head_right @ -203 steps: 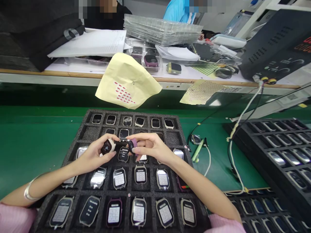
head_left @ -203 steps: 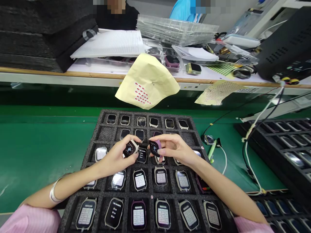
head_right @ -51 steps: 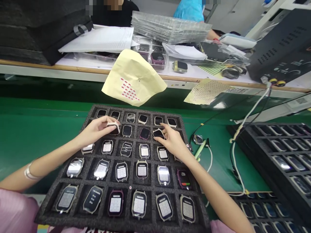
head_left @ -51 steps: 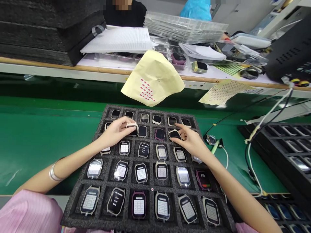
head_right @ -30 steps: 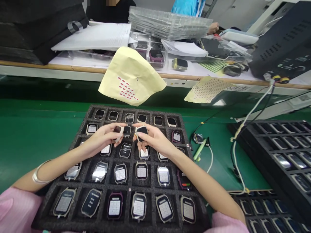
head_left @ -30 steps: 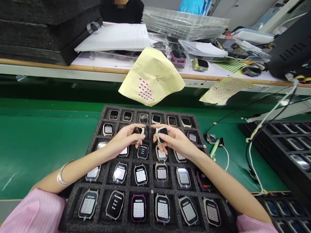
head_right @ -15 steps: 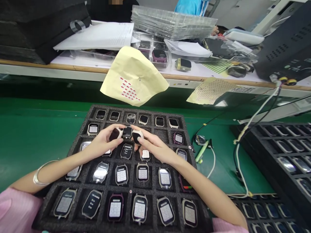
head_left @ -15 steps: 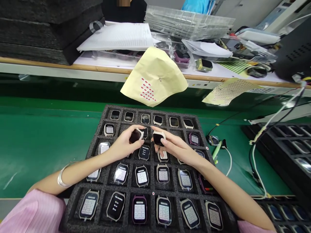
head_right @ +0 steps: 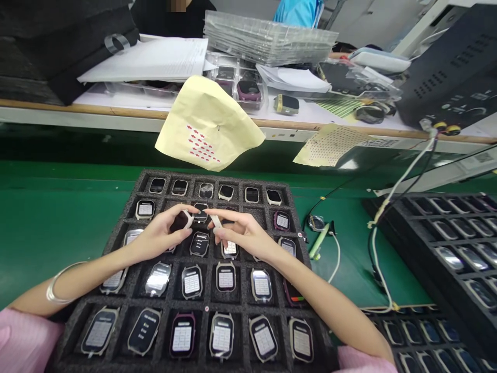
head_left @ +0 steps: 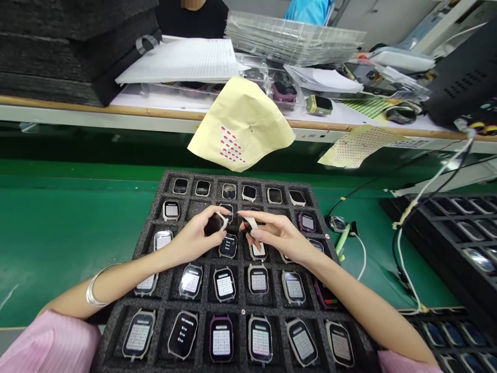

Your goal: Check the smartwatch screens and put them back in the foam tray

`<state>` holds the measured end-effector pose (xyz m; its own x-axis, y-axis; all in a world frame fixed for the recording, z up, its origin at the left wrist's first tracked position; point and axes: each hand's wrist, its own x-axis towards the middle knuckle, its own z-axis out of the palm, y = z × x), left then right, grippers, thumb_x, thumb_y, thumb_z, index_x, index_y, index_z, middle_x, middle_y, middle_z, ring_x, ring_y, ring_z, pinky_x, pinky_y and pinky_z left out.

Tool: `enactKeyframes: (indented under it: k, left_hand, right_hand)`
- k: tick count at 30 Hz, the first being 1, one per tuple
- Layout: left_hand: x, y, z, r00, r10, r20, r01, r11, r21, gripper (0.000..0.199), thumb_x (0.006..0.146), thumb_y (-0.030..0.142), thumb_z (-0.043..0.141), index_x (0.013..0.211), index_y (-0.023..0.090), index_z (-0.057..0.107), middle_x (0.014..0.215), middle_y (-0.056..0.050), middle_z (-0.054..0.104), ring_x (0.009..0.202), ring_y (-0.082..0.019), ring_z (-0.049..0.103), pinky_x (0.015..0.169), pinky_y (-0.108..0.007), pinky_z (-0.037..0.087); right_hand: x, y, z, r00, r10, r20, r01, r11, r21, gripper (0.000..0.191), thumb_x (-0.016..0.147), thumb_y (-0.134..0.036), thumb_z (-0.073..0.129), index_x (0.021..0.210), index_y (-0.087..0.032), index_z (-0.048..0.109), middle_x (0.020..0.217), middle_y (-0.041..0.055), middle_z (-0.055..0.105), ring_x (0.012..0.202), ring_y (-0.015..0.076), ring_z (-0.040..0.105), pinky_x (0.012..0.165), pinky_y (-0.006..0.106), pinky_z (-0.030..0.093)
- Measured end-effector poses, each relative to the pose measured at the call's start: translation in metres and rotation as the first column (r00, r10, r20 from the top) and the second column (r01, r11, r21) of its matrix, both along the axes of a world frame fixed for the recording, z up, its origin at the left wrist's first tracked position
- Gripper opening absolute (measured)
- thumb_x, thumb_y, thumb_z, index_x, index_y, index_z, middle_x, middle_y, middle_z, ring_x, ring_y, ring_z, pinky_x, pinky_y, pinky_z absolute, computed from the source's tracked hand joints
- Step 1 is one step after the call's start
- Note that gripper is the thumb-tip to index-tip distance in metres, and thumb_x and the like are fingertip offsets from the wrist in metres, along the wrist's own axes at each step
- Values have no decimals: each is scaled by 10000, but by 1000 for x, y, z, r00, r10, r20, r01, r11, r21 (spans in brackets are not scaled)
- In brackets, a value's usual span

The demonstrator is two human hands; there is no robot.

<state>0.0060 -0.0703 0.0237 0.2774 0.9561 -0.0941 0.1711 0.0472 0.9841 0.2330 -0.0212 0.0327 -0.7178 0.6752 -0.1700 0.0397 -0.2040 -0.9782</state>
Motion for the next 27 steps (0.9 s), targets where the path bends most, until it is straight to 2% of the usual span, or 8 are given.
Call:
enactKeyframes:
  k: [6, 11, 18, 23, 27]
  left_hand:
    - [0, -2, -3, 1000, 1, -25, 0, 998, 62, 381, 818, 236, 569, 1189, 212, 485, 822, 13, 542, 738, -158, 525, 709, -283, 433]
    - [1, -2, -4, 1000, -14, -26, 16, 997, 75, 427, 811, 223, 581, 1224, 214, 473, 961, -27, 589, 848, -184, 553, 773, -304, 439]
    - [0, -2, 1, 998, -36, -54, 41, 994, 97, 347, 802, 158, 551, 1146, 182, 510, 1008, -35, 618, 892, -172, 569, 817, -290, 434]
    - [-1, -3, 2, 997, -9, -76, 18, 994, 107, 335, 798, 157, 548, 1129, 187, 511, 937, -17, 598, 804, -155, 557, 743, -269, 435]
    - [-2, -3, 4, 997, 21, -76, -11, 991, 133, 340, 798, 140, 542, 1132, 196, 509, 929, -11, 580, 805, -150, 542, 738, -259, 428]
  right_hand:
    - [-2, 0, -1, 983, 11, -181, -42, 984, -170, 483, 838, -299, 668, 1289, -174, 550, 950, 85, 650, 679, 149, 643, 521, 226, 492]
    - [-3, 0, 0, 972, 1, -235, -65, 963, -261, 445, 837, -255, 670, 1265, -188, 570, 969, 90, 655, 696, 158, 660, 541, 239, 509]
    - [-2, 0, 0, 969, -1, -247, -53, 976, -212, 419, 820, -247, 682, 1225, -172, 601, 939, 90, 668, 661, 157, 660, 513, 238, 500]
    - [0, 1, 1, 974, -13, -224, -29, 983, -184, 418, 825, -250, 681, 1226, -163, 600, 939, 96, 672, 645, 152, 653, 519, 252, 506]
    - [1, 2, 1, 970, -16, -241, -26, 985, -172, 427, 817, -254, 692, 1224, -160, 602, 932, 96, 677, 641, 152, 651, 528, 261, 512]
